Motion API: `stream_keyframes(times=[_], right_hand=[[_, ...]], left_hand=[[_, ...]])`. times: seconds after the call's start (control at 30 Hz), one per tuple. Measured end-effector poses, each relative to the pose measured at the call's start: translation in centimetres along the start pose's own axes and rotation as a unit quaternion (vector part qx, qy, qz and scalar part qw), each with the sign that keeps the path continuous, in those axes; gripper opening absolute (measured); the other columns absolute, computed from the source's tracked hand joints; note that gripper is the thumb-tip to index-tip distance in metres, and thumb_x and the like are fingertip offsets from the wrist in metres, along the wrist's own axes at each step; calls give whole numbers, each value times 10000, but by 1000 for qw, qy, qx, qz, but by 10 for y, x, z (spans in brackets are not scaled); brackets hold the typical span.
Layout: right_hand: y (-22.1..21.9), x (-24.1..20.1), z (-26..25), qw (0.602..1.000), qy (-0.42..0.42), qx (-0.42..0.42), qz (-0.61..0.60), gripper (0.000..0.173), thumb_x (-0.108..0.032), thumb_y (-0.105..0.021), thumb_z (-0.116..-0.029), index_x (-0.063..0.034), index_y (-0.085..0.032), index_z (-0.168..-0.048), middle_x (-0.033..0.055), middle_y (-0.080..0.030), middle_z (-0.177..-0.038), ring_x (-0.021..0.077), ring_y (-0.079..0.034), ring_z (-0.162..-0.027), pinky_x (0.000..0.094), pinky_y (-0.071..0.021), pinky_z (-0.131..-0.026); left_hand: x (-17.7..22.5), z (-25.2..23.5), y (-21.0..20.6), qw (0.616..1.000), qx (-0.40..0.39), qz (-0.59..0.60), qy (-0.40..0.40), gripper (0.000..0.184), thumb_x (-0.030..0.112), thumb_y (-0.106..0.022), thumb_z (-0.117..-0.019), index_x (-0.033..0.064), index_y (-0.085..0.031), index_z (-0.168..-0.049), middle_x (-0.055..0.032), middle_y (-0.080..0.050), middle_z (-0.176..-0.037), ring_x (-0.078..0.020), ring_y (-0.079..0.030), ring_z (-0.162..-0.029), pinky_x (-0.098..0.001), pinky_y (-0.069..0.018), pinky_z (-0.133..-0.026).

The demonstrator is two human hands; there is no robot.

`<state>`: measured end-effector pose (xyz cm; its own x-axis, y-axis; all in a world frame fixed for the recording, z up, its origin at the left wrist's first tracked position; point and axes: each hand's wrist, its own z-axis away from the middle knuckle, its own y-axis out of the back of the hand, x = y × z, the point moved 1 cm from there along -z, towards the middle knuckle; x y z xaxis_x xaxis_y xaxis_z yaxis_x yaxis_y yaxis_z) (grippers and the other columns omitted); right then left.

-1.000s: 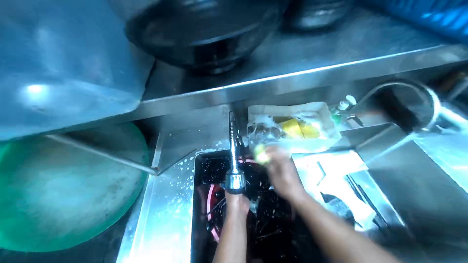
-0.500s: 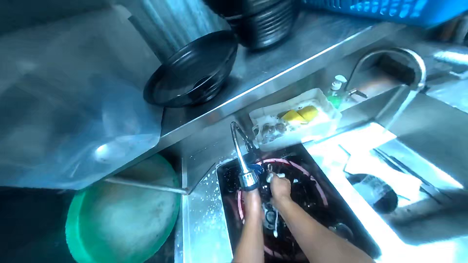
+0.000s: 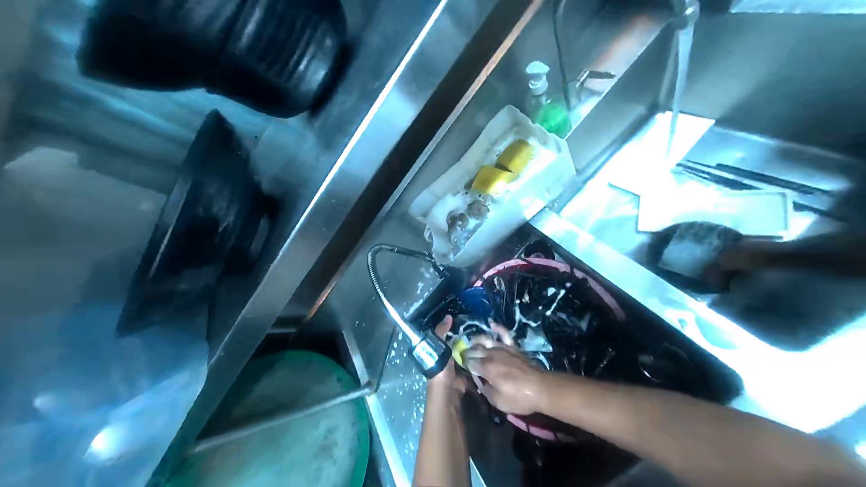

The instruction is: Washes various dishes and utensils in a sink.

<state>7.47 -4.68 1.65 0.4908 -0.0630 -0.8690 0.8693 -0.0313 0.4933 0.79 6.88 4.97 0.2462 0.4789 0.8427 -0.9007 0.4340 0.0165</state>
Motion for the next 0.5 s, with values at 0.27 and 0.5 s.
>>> stream_keyframes(times=[0.27, 0.5], right_hand=[[-5, 1, 2, 995, -38, -67, 58, 462, -370, -646, -890, -50, -671, -1221, 100, -623, -1382, 339, -372, -1471, 668, 3, -1239], [-10, -21, -8, 989, -26, 32, -145, 599, -451, -613, -968, -122, -542, -1463, 74, -562, -1495, 246, -369, -1505, 703, 56, -1220]], left_hand=[[-21, 8, 4, 999, 27, -1, 36, 374, 357, -481, -1074, 24, -626, -1164, -167, -696, -917, -258, -696, -782, -457, -598, -677], [0, 14, 8, 997, -8, -58, -60, 342, 290, -457, -1096, 4, -637, -1145, -131, -693, -906, -192, -687, -801, -387, -598, -742]])
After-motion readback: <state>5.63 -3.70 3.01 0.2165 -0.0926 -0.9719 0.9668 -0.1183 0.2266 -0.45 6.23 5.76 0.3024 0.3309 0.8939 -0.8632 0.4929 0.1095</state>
